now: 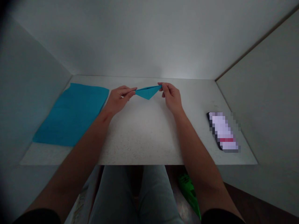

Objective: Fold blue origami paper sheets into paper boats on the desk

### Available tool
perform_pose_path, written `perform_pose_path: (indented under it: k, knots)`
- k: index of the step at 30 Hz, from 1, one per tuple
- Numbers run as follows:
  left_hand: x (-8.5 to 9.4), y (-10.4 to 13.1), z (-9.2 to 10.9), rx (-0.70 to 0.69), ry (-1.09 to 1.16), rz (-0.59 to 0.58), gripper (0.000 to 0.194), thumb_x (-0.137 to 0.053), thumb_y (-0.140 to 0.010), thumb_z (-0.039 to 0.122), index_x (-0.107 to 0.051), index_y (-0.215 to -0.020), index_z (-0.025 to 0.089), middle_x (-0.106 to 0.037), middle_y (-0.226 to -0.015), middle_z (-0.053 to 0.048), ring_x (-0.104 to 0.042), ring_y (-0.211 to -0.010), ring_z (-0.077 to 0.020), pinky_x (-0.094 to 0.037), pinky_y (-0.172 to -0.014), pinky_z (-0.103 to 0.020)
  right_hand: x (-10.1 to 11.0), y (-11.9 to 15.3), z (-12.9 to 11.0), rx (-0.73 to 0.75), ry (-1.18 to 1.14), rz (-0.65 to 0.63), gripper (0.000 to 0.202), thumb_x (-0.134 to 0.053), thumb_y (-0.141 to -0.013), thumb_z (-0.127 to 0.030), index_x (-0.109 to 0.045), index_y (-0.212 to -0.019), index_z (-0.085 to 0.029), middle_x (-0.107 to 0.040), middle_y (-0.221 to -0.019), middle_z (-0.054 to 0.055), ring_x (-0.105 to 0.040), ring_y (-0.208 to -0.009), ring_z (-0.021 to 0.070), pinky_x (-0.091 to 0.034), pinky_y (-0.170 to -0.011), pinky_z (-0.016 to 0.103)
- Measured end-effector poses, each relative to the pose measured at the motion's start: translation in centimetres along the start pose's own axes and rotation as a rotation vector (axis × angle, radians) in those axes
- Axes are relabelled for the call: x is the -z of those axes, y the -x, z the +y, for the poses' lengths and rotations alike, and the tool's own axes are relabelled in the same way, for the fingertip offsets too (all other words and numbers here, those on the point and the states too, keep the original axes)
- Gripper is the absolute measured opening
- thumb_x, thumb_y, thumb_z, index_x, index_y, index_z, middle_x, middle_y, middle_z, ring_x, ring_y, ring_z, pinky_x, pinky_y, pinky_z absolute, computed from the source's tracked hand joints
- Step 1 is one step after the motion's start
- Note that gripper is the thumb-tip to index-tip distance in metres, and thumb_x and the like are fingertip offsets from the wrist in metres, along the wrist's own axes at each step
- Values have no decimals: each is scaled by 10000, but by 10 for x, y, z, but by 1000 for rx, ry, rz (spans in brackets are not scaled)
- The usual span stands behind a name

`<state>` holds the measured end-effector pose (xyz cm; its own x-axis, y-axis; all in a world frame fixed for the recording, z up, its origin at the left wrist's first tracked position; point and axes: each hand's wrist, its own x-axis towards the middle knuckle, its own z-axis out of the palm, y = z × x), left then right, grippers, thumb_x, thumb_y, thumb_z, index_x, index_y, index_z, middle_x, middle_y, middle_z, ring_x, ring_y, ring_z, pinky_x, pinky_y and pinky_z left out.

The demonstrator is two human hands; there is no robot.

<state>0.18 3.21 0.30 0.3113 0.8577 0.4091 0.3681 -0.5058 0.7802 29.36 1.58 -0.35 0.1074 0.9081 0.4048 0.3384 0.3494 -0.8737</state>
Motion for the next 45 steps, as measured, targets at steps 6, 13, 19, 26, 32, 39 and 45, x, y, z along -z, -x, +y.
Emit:
perform_pose_path:
  k: [6,13,19,26,32,39,45]
  knots:
    - [0,1,-2,15,-43,-32,399,-677,-1080,545,-888,-1251,253,-769,-987,-56,-632,-783,-137,-474,-651,-263,1,1,1,28,15,4,553,-645,-1045,-758,-862,-1244,-290,-757,-964,40,-634,-697,134,-584,-680,304]
    - [-4,3,-4,54,-7,-155,356,-762,-994,510,-897,-1218,268,-842,-971,-42,-672,-737,-141,-523,-692,-266,-2,4,-3,103,70,-12,521,-688,-1013,-773,-870,-1229,-334,-717,-1032,32,-630,-676,115,-604,-675,297]
    - [-9,4,-4,143,90,-136,444,-819,-921,409,-845,-1318,212,-867,-1021,-94,-749,-778,-169,-583,-729,-281,-5,11,-17,141,122,-106,456,-700,-1031,-720,-879,-1146,-316,-723,-1040,53,-664,-726,145,-622,-709,324]
    - [-14,5,0,214,268,-153,560,-863,-891,346,-747,-1406,161,-854,-1057,-123,-761,-760,-158,-598,-706,-270,-10,19,-30,369,196,-237,280,-673,-1101,-532,-877,-1178,-356,-740,-1053,78,-683,-892,220,-620,-795,384]
    - [-18,2,-1,310,407,-114,494,-874,-892,258,-712,-1345,151,-830,-1096,-127,-798,-792,-163,-644,-747,-299,-17,24,-31,426,197,-391,225,-694,-1093,-475,-859,-1143,-330,-761,-1118,78,-695,-916,209,-609,-795,360]
    - [-23,3,-5,378,419,-139,367,-827,-866,123,-754,-1225,136,-827,-1012,-111,-790,-809,-165,-618,-712,-279,-17,23,-26,374,242,-435,182,-694,-1077,-428,-808,-1166,-317,-748,-1130,69,-684,-916,216,-599,-822,373]
    - [-21,0,-7,332,457,-85,341,-824,-898,202,-759,-1230,158,-827,-1082,-114,-807,-877,-170,-622,-734,-269,-14,16,0,239,334,-111,808,-947,-822,-518,-629,-1526,-280,-615,-1436,172,-614,-1280,368,-610,-981,523]
